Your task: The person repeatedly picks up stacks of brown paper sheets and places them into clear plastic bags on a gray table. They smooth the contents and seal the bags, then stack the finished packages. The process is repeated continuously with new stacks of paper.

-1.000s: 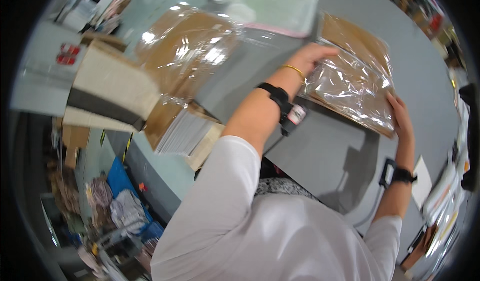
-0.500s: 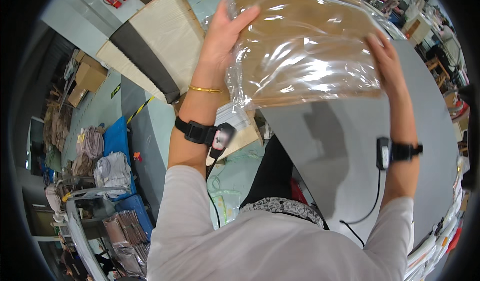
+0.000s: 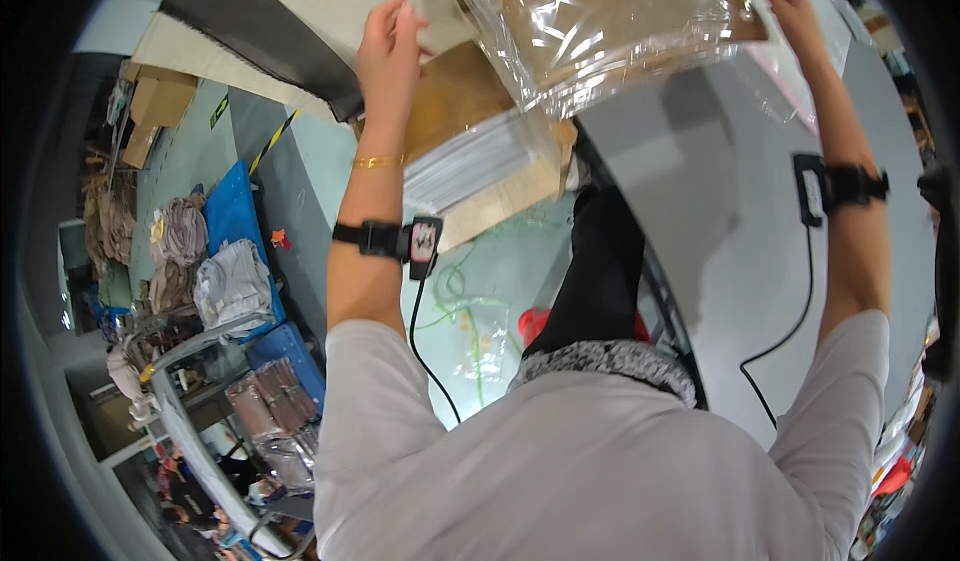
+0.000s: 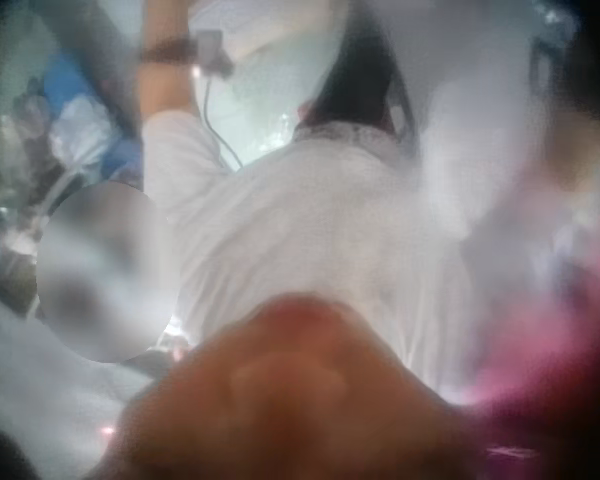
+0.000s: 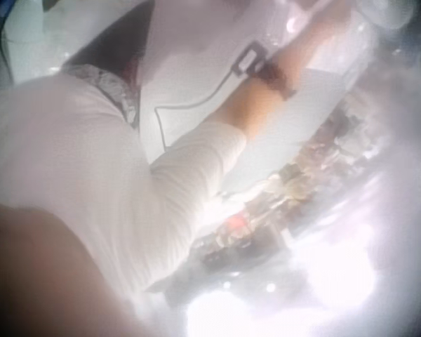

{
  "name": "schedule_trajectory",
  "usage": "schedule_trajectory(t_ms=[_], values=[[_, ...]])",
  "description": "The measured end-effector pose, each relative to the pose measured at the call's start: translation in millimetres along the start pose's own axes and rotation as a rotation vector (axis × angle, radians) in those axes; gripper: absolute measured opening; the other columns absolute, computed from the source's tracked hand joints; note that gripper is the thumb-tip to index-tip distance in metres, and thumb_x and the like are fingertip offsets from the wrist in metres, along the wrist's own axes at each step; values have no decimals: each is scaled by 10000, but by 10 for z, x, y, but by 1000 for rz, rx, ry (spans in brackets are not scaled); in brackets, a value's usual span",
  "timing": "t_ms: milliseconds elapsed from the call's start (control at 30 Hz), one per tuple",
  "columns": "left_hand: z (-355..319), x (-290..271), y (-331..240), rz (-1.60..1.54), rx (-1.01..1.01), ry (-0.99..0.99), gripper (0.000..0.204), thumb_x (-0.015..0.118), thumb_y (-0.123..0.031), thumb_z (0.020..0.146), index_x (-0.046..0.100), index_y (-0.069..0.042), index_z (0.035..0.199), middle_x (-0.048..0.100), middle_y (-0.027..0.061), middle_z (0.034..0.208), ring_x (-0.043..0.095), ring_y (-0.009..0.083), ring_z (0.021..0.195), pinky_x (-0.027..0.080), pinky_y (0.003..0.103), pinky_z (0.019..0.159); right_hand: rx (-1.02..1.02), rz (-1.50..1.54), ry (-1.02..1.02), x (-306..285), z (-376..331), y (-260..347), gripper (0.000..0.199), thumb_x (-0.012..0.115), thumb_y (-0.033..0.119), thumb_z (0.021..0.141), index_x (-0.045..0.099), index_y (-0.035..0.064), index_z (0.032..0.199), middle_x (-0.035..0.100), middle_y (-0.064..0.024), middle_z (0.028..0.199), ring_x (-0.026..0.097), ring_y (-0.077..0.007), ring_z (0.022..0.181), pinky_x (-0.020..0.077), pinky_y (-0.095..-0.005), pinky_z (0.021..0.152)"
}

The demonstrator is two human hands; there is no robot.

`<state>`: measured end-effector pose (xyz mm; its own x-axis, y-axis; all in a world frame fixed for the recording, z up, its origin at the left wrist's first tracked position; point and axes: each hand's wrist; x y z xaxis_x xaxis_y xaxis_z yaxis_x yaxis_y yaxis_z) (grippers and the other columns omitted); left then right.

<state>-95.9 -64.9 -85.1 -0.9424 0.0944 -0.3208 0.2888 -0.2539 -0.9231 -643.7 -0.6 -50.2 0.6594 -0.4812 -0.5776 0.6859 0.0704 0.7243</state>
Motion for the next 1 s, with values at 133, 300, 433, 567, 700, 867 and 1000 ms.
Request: schedule_trajectory(t_ms=[133,300,433,567,700,867,1000], values=[[-832,-149,890,952,440,94,862,791,-478,841,445,-13,1479,657,215,1248,679,331,1010,550,421,858,75,-85,-50,-636,-1751,-294,444,564,384,1070,667,71,1369,697,-45,1276,612,-135,1223,431,-285,1037],[-1001,-142,1546,1210,357,291,989,859,-508,732,454,1,1477,642,214,1337,626,370,1207,519,426,987,431,-452,-35,-1291,-4201,-492,320,574,253,1077,680,94,1334,647,-79,1281,599,-158,1144,453,-289,1021],[-799,-196,1583,1207,299,333,955,859,-563,715,534,-26,1435,729,179,1180,693,340,1090,566,421,891,324,-687,-212,-1662,-5354,-399,340,545,204,1086,632,129,1406,620,-76,1244,604,-171,1086,468,-300,989],[-667,-252,1516,1091,74,357,917,795,-629,779,541,-67,1458,706,156,1285,690,322,1153,553,400,941,539,-778,-178,-1800,-5725,-403,339,541,215,1089,628,125,1404,621,-64,1114,584,-159,994,476,-290,922],[-609,-268,1521,1107,99,371,826,781,-581,811,557,-52,1403,714,160,1243,695,339,1107,564,417,900,545,-828,-165,-1793,-5760,-460,329,534,214,1091,622,102,1387,645,-72,1104,583,-159,927,487,-293,872],[-751,-161,1678,1282,321,393,543,799,-286,802,580,-45,1236,725,155,1076,692,357,985,568,457,828,516,-783,-250,-1771,-5725,-431,318,523,198,1088,622,94,1371,669,-81,1126,581,-157,869,492,-309,826],[-795,-17,1821,1296,388,168,464,782,-124,745,591,-82,1166,710,130,1010,683,334,935,567,462,788,507,-867,-209,-1773,-5725,-380,317,519,186,1082,622,97,1367,660,-80,1070,573,-168,842,491,-316,809]])
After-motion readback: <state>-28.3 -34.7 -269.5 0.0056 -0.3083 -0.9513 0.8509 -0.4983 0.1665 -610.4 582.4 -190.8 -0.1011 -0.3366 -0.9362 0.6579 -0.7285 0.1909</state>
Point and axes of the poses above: each hand's wrist, its own z-axis towards the middle knuckle, its own x-axis out of the palm, y = z × x
